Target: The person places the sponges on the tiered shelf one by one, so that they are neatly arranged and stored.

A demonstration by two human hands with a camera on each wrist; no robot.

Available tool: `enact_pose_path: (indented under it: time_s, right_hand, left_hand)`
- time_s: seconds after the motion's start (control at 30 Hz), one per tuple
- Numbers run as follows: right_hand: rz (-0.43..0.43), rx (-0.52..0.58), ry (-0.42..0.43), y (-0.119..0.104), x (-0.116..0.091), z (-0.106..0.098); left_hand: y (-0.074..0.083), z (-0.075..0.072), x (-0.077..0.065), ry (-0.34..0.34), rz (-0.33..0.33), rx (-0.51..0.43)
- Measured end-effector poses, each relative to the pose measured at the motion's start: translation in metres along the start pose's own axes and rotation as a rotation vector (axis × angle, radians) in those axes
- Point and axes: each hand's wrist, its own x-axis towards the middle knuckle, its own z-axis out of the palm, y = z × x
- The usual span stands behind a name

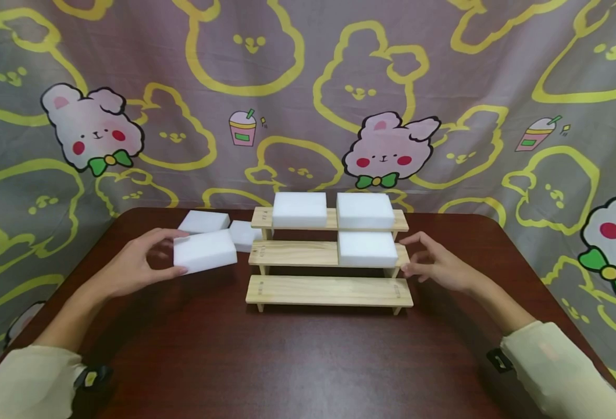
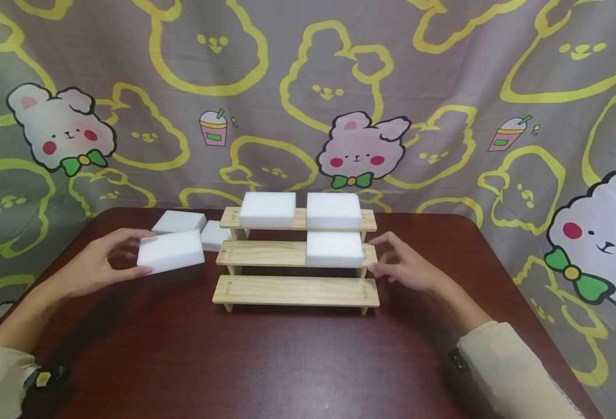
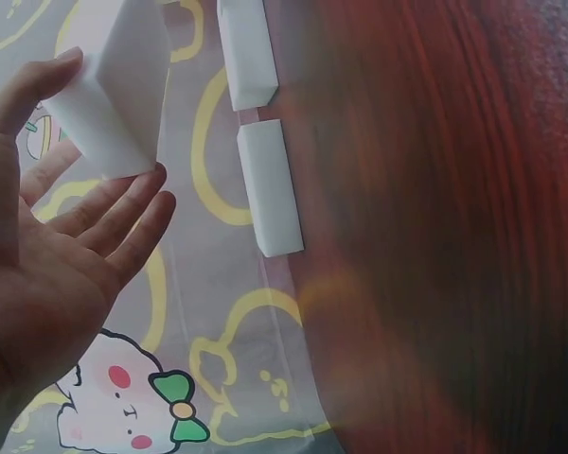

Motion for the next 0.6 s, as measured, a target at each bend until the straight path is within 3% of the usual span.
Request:
enact_pose_path:
  time_s: [0.6]
  right_hand:
    - [-0.005, 0.003, 0.002, 0.002, 0.001, 0.000]
  left_hand:
    - [0.016, -0.002, 0.004, 0.047, 0.059, -0.011]
